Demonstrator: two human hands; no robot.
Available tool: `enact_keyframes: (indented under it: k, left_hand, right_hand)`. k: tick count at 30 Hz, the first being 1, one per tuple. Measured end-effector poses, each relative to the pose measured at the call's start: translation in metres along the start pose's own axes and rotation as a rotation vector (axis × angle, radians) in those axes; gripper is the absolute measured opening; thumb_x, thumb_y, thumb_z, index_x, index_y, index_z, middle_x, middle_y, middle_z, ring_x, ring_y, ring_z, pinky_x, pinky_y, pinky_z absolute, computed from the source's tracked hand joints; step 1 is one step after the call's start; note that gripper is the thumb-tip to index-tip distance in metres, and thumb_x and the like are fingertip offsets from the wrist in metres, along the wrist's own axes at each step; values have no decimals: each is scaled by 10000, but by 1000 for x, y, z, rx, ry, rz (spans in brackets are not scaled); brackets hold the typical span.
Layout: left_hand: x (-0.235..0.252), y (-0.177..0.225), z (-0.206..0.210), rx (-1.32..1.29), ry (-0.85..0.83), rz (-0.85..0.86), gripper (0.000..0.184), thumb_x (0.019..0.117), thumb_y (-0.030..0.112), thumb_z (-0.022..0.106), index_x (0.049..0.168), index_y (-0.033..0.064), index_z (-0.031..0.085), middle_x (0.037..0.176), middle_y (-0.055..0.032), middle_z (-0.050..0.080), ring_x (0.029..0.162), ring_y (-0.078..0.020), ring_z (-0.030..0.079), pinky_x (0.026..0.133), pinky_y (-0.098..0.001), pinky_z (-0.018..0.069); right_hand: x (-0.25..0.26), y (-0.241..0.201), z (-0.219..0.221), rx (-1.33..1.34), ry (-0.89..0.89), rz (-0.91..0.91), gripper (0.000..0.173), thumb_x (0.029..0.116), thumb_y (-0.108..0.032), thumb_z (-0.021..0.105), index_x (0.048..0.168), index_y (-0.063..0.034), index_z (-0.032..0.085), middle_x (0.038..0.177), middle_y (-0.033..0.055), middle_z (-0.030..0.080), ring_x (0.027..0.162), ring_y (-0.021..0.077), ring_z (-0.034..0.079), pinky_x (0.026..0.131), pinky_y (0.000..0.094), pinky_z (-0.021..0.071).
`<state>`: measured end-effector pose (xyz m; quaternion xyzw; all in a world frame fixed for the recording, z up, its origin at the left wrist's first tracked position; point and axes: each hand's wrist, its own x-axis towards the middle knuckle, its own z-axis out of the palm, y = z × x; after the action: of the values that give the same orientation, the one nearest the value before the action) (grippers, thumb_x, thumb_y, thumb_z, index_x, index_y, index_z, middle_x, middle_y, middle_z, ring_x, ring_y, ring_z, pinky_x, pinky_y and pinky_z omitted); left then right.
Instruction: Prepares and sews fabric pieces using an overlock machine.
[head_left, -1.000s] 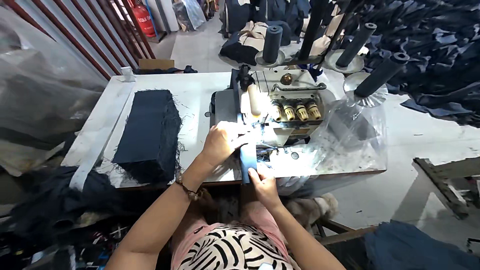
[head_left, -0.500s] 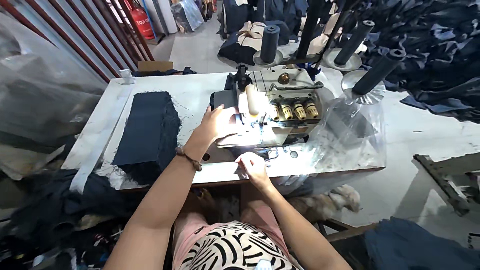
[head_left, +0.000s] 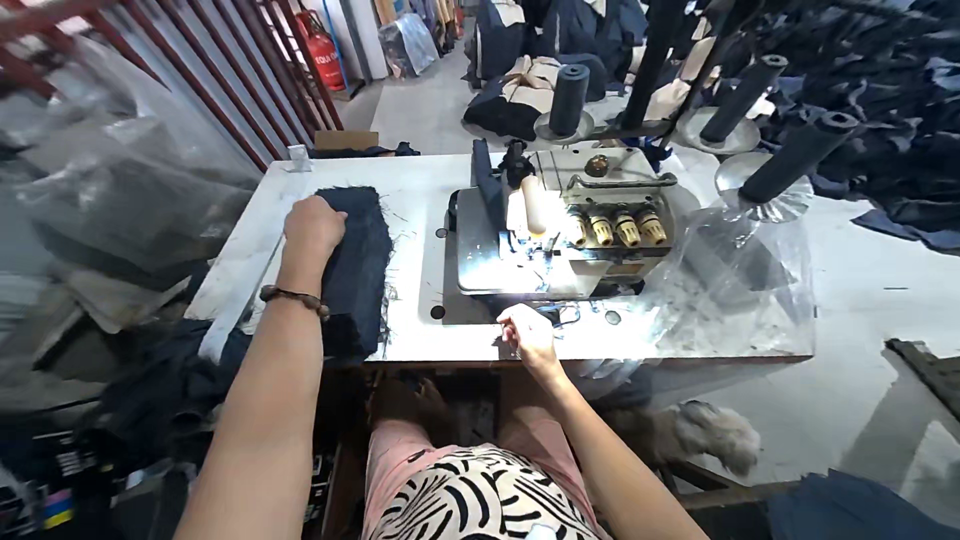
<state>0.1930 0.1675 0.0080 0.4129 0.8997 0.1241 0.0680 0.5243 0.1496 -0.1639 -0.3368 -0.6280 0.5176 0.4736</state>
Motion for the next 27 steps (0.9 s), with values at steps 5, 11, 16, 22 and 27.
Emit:
enact_keyframes:
  k: [5, 11, 16, 22, 27]
  left_hand:
    - [-6, -1, 0, -46, 73, 86, 358, 1090, 160, 465, 1229, -148, 583, 1241, -420, 584, 1226, -585, 555, 1003, -731, 417]
    - [-122, 53, -11, -192, 44, 677, 470, 955, -31, 585, 1418, 7, 510, 1147, -311, 664, 1002, -489, 677, 865, -643, 541]
    - [-158, 76, 35, -314, -317, 1129, 216, 881, -7, 681, 1084, 60, 703, 949, -96, 661, 850, -209, 658, 743, -401, 574]
    - [-136, 77, 44, -645, -368, 1025, 108, 950, 101, 691, 995, 4, 680, 880, -62, 698, 747, -80, 665, 696, -262, 575]
    - [-112, 76, 71, -811, -297, 955, 120, 916, 79, 726, 1001, 10, 675, 872, -20, 720, 783, -23, 687, 766, -231, 591]
  right_hand:
    - [0, 1, -4, -45, -3, -24, 288, 1018, -82, 444, 911, 3, 697, 703, -51, 636, 617, -20, 584, 623, 169, 518]
    - [-9, -13, 4, 171, -76, -36, 201, 976, -186, 588, 1007, -3, 666, 1057, 19, 674, 964, 36, 644, 869, 244, 556]
    - [-32, -54, 15, 282, -158, 94, 333, 891, -271, 709, 1092, -7, 672, 1044, -29, 704, 985, -8, 657, 901, 225, 558]
    - [-65, -56, -1, 186, -110, 193, 95, 940, -85, 634, 901, -61, 717, 782, -76, 722, 726, -21, 683, 717, 211, 595]
    - [-85, -45, -9, 70, 28, 110, 102, 939, -104, 657, 910, -39, 730, 791, -35, 725, 706, -4, 682, 692, 200, 594]
